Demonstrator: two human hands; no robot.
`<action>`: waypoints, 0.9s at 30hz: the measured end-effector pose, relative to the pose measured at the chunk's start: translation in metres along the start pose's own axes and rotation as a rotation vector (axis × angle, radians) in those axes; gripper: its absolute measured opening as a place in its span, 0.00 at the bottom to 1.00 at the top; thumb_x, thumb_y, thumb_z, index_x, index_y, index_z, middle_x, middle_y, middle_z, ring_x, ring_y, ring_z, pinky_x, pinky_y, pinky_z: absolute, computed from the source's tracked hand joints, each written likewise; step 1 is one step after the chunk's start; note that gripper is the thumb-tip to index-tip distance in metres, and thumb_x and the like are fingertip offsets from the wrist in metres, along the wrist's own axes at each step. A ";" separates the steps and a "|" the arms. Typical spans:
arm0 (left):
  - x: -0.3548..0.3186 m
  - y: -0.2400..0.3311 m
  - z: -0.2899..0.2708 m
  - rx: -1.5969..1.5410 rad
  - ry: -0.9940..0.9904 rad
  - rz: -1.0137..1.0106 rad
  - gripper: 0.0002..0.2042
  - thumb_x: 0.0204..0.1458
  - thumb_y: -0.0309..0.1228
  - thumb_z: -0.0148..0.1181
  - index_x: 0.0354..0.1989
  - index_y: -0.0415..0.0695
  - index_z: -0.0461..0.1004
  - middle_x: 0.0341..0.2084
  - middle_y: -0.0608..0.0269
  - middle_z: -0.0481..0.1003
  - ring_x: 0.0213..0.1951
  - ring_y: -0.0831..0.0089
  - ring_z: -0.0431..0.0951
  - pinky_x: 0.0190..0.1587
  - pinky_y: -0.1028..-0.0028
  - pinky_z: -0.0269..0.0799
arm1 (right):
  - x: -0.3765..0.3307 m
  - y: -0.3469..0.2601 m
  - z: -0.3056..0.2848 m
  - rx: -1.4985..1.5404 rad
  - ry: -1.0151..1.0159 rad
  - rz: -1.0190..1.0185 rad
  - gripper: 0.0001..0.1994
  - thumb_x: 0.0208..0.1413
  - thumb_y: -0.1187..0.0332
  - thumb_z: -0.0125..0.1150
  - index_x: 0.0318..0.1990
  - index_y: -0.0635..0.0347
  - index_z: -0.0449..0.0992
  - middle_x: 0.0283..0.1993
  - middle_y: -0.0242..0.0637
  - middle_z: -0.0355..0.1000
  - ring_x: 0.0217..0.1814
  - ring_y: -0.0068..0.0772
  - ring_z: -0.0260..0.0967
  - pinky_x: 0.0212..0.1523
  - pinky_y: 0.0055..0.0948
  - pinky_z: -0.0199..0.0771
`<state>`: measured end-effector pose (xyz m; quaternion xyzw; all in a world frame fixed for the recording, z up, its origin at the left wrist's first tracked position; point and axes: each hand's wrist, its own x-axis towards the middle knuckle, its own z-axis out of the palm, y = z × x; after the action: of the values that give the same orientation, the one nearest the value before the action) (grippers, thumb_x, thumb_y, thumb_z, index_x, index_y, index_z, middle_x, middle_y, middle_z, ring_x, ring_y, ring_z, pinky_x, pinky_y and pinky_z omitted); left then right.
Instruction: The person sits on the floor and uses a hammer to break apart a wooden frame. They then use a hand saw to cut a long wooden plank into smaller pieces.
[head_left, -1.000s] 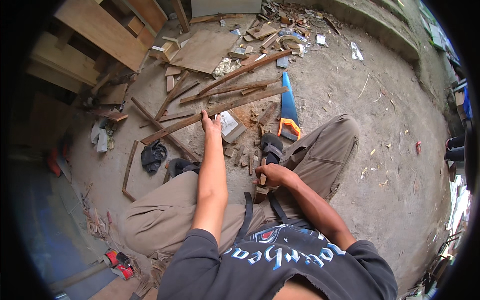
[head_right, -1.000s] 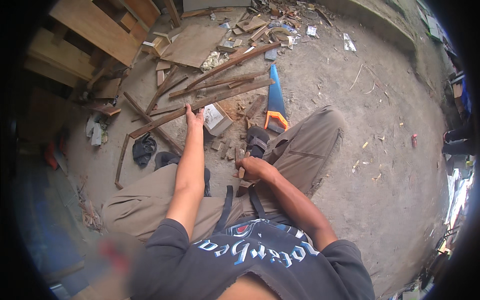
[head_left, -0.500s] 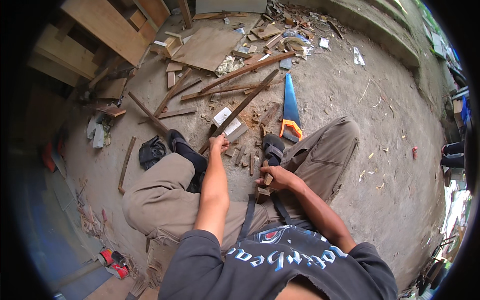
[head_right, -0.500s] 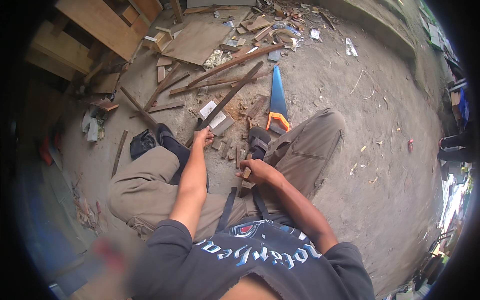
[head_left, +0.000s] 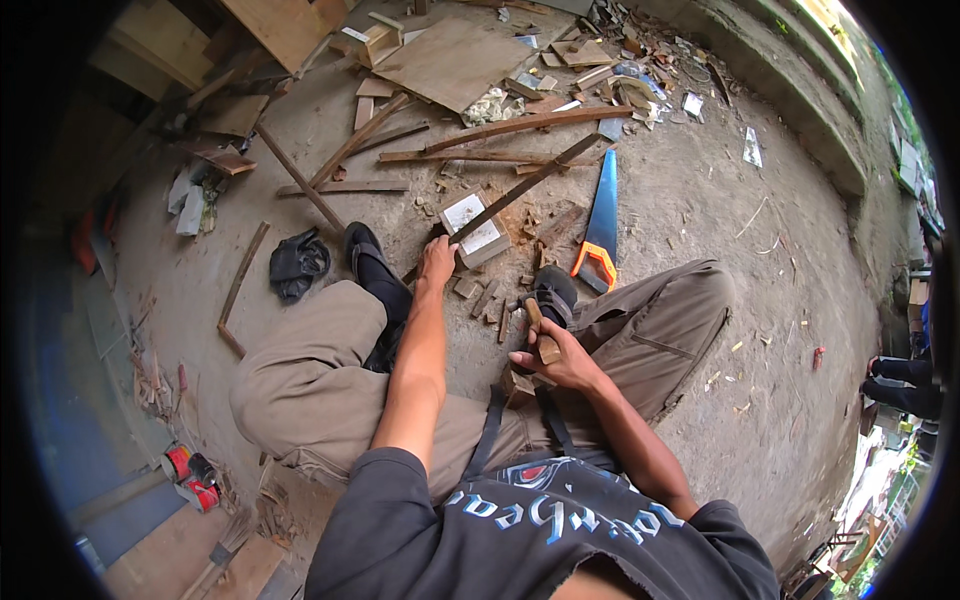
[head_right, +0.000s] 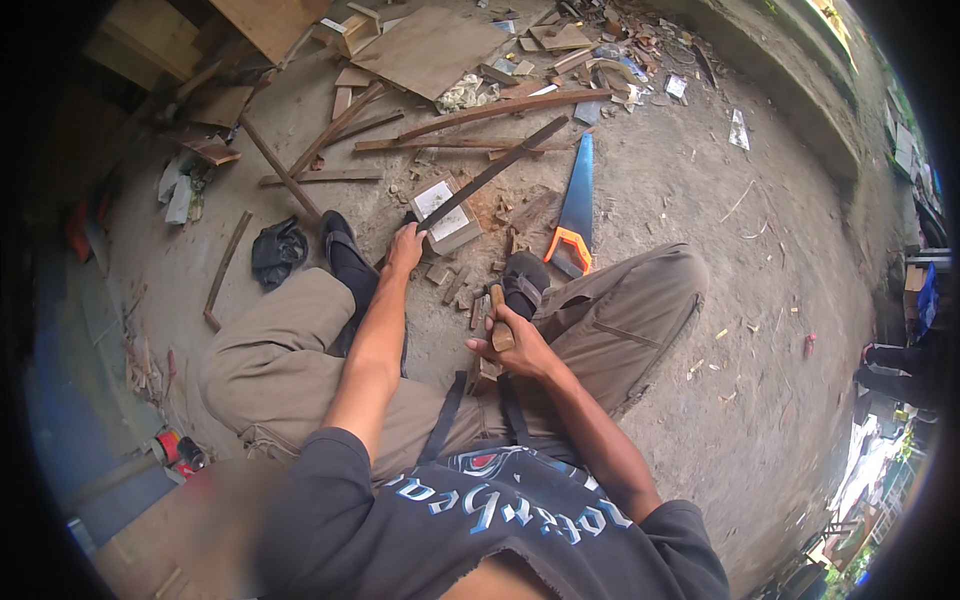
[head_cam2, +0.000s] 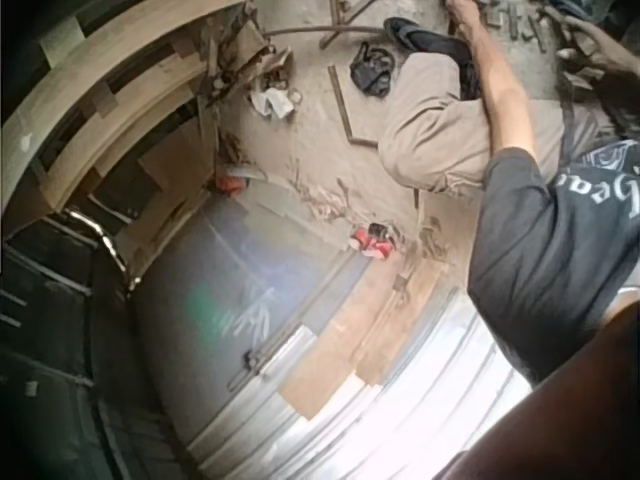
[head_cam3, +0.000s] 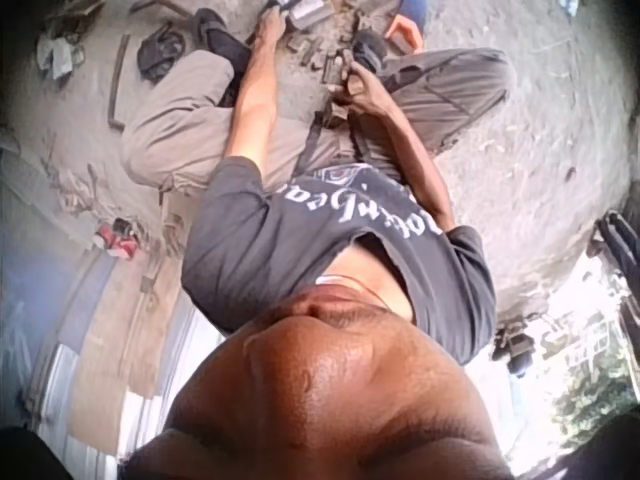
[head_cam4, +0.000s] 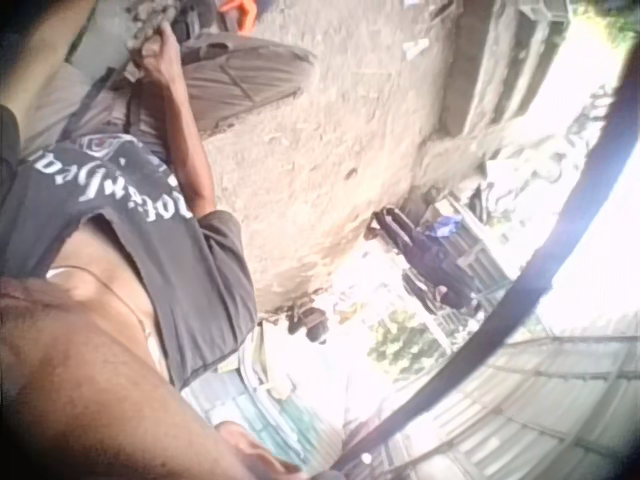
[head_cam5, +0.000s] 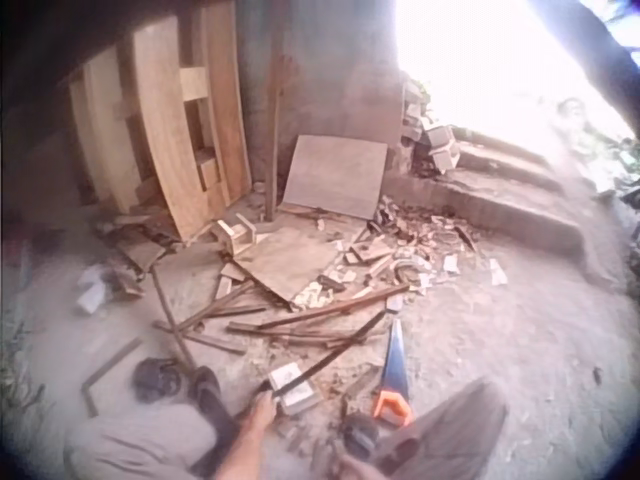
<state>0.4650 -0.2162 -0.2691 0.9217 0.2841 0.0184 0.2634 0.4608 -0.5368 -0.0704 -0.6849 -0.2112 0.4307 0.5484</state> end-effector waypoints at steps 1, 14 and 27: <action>0.001 0.005 -0.002 0.043 -0.017 0.030 0.14 0.59 0.37 0.54 0.48 0.41 0.72 0.45 0.48 0.74 0.49 0.47 0.71 0.50 0.56 0.69 | 0.001 -0.003 0.000 0.015 0.011 -0.004 0.20 0.49 0.61 0.74 0.34 0.56 0.65 0.28 0.25 0.62 0.29 0.18 0.59 0.28 0.23 0.63; 0.012 0.017 -0.018 -0.055 0.095 0.146 0.20 0.44 0.31 0.70 0.45 0.39 0.72 0.44 0.51 0.71 0.50 0.51 0.69 0.53 0.60 0.66 | 0.003 -0.004 -0.003 0.040 0.044 0.043 0.18 0.51 0.63 0.72 0.36 0.55 0.63 0.29 0.24 0.59 0.31 0.16 0.56 0.31 0.20 0.60; -0.002 0.033 0.013 -0.148 0.157 0.180 0.27 0.51 0.35 0.62 0.60 0.44 0.65 0.54 0.54 0.68 0.57 0.54 0.66 0.59 0.55 0.59 | 0.006 0.000 -0.011 0.416 -0.217 -0.068 0.28 0.61 0.48 0.51 0.60 0.57 0.57 0.62 0.45 0.63 0.65 0.38 0.61 0.66 0.38 0.58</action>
<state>0.4832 -0.2468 -0.2640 0.9172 0.2180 0.1351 0.3048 0.4730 -0.5381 -0.0719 -0.4996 -0.1984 0.5172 0.6660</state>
